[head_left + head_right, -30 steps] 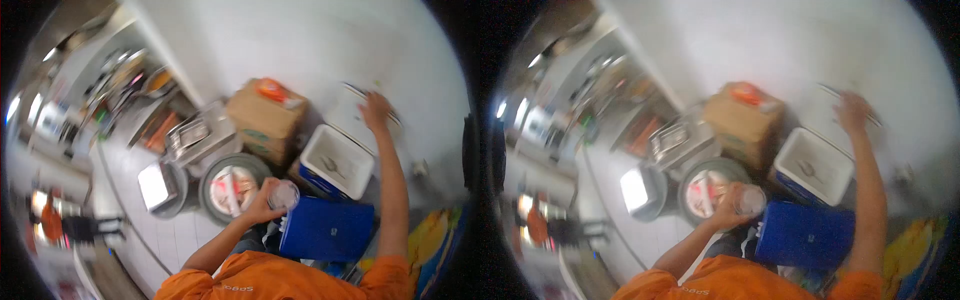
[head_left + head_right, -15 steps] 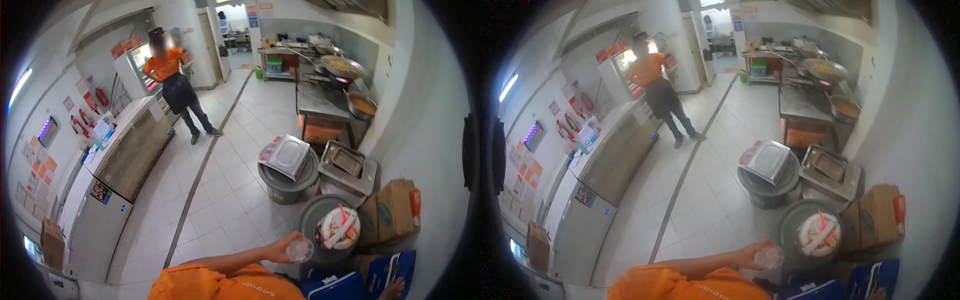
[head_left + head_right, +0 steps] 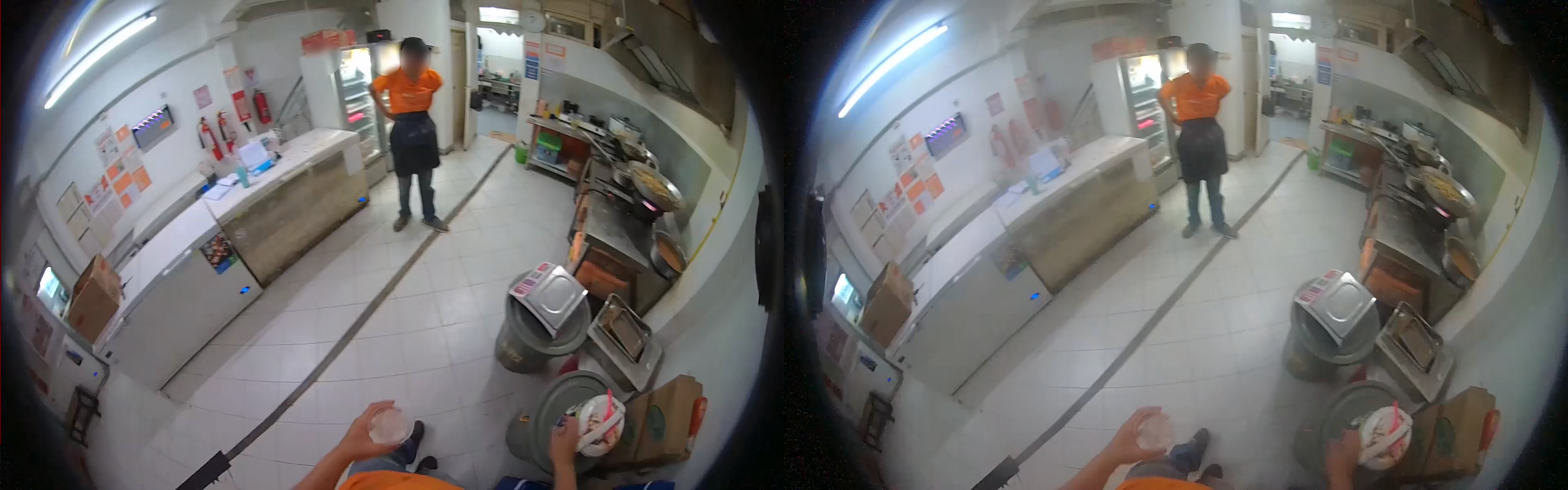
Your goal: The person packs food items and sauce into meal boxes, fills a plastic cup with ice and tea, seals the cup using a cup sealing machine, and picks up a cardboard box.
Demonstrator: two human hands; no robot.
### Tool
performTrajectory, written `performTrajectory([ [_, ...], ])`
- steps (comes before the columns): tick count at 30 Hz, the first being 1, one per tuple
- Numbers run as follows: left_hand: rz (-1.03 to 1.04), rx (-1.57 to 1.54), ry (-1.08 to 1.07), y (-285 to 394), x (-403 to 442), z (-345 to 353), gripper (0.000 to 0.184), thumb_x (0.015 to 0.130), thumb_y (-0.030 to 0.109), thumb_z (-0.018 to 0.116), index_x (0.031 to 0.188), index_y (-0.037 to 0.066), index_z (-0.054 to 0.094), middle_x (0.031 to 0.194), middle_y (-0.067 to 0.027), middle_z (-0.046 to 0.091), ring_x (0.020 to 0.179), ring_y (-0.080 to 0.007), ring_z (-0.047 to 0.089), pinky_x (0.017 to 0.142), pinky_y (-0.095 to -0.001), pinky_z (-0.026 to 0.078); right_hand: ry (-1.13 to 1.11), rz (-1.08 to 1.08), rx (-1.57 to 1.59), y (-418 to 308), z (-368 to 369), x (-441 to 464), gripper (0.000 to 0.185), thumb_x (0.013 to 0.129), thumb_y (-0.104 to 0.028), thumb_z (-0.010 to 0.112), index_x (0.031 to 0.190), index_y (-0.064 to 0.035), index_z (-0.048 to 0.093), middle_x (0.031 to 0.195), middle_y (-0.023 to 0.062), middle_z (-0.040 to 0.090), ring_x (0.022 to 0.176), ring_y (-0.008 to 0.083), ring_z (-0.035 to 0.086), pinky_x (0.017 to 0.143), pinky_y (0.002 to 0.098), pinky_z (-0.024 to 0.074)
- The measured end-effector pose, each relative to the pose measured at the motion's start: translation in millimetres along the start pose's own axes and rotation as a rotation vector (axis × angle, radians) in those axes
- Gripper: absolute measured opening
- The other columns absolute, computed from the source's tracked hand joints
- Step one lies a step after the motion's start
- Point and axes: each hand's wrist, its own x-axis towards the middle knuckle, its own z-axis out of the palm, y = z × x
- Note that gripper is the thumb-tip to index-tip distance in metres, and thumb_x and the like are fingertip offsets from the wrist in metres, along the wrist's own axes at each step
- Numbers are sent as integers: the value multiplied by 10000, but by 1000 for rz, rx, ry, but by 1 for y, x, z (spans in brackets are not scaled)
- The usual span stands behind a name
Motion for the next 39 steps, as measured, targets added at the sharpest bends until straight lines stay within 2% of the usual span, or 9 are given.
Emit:
performTrajectory([
  [4, -29, 127, 206, -30, -90, -40, 792, 692, 310, 908, 1339, 39, 540, 1341, -129, 536, 1306, -267, 506, 1124, -382, 389, -959, -291, 176, -226, 109, -32, 461, 840, -223, 735, 1235, -27, 601, 1094, 197, 690, 1003, 368, 677, 909, 470, 521],
  [7, -123, 95, 474, -45, -172, -55, 757, 730, 386, 872, 1318, 40, 543, 1318, -129, 527, 1297, -263, 487, 1123, -384, 376, -975, -689, 264, -336, 135, -69, 411, 858, -175, 742, 1210, -21, 593, 844, 150, 710, 765, 295, 707, 742, 388, 563],
  [17, 57, -151, 1470, -46, -484, -158, 1205, 753, 190, 903, 1587, 125, 36, 1311, -115, 563, 1248, -237, 523, 1096, -411, 399, -1588, -1380, -29, -593, 260, -271, 443, 968, -253, 676, 1355, -73, 560, 962, 144, 725, 866, 252, 678, 796, 394, 535],
  [19, 43, -11, 1690, -13, -557, -172, 1288, 733, 153, 909, 1592, 110, -50, 1249, -122, 602, 1206, -248, 563, 1073, -410, 428, -1572, -1499, 167, -652, 306, -349, 585, 816, -106, 775, 1325, 10, 512, 1029, 215, 695, 945, 338, 692, 865, 425, 540],
  [21, -63, 277, 1959, 1, -613, -188, 1256, 722, 146, 912, 1585, 93, 0, 1249, -131, 601, 1196, -249, 572, 1046, -406, 451, -1092, -1929, 445, -705, 296, -440, 766, 773, -46, 791, 1431, 26, 406, 1292, 267, 577, 1187, 388, 580, 1028, 458, 453],
  [23, -179, 528, 2190, 12, -660, -193, 1228, 703, 152, 921, 1574, 80, 58, 1243, -150, 609, 1177, -274, 593, 1024, -412, 473, -1138, -1875, 516, -759, 217, -530, 902, 735, -56, 832, 1485, 48, 343, 1480, 290, 393, 1400, 471, 353, 1153, 517, 316],
  [26, -274, 700, 2552, 14, -707, -194, 991, 675, 173, 930, 1462, 66, 338, 1216, -159, 636, 1141, -304, 629, 989, -410, 501, -1237, -1884, 624, -796, 201, -636, 870, 752, -97, 837, 1471, 48, 369, 1488, 284, 385, 1416, 445, 336, 1160, 511, 307],
  [32, -534, 568, 2916, -71, -768, -146, 712, 707, 143, 917, 1276, 64, 497, 1185, -87, 608, 1110, -201, 597, 979, -354, 488, -2105, -2051, -328, -807, 313, -786, 718, 814, -149, 816, 1424, -31, 456, 1270, 235, 622, 1184, 325, 618, 946, 430, 526],
  [39, -1050, 331, 3683, -154, -784, -44, 789, 667, 220, 938, 1311, 56, 513, 1300, -128, 546, 1243, -270, 513, 1067, -411, 408, -2234, -2501, -556, -847, 372, -922, 586, 863, -258, 804, 1340, -54, 531, 1004, 149, 750, 984, 263, 724, 828, 381, 566],
])
